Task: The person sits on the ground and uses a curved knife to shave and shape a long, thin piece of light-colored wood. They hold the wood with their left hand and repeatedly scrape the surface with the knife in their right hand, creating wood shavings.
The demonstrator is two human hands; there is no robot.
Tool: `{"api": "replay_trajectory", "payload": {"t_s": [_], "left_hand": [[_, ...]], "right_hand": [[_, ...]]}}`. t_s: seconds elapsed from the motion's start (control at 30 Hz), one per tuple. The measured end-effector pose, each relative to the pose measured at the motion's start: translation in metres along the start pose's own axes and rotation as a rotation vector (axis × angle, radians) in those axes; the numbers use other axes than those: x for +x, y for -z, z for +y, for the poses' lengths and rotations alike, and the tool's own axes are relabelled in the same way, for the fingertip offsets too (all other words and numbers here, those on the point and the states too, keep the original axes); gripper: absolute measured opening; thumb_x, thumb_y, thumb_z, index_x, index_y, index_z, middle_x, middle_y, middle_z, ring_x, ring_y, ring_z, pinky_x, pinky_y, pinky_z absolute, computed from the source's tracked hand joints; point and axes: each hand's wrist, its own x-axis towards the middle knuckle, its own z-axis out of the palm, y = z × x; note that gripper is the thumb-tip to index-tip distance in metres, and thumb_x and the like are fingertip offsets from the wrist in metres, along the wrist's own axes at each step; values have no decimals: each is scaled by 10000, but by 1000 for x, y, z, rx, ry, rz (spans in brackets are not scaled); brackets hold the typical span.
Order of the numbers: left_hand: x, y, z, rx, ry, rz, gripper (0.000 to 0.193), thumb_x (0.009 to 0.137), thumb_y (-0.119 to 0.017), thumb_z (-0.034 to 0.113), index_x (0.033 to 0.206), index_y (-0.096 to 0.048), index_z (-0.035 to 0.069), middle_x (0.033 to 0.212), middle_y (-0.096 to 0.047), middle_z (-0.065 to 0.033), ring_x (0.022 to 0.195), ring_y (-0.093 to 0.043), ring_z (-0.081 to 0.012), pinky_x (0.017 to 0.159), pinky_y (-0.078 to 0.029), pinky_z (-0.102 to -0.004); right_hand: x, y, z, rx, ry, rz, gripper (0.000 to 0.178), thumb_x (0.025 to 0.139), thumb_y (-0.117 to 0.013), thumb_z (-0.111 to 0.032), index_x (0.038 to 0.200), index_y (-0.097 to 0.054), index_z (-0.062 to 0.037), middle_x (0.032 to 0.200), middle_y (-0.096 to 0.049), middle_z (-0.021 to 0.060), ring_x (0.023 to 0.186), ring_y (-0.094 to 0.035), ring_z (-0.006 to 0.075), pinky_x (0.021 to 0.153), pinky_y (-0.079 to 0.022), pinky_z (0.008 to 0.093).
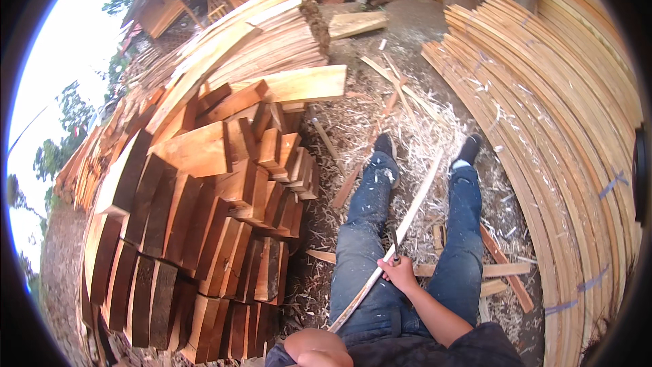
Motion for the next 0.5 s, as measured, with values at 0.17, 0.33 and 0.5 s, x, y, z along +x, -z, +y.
{"api": "replay_trajectory", "payload": {"t_s": [0.17, 0.33, 0.5], "left_hand": [[-6, -7, -23, -201, -197, -4, 235, 837, -337, 74, 614, -298, 138, 559, -263, -5, 476, -317, -159, 477, -269, -316], [-51, -73, 19, -2227, -111, -124, 106, 712, -589, 135, 699, -507, 69, 702, -491, -112, 664, -513, -273, 642, -382, -373], [-221, -120, 47, -1130, -380, -1375, 550, 827, -565, 494, 1118, -465, 38, 1075, -524, -175, 1015, -519, -330, 838, -402, -428]], "right_hand": [[-3, 1, -7, 8, -12, 39, 316, 796, -717, -121, 662, -433, -81, 607, -564, 46, 467, -557, 117, 414, -439, 241], [-9, -5, -23, 27, 86, 88, 339, 799, -697, -80, 628, -404, -85, 674, -626, 87, 454, -562, 113, 391, -449, 233], [-9, -10, -32, 2, 159, 16, 310, 814, -655, -35, 648, -395, -64, 947, -654, 186, 493, -576, 109, 404, -452, 228]]}}
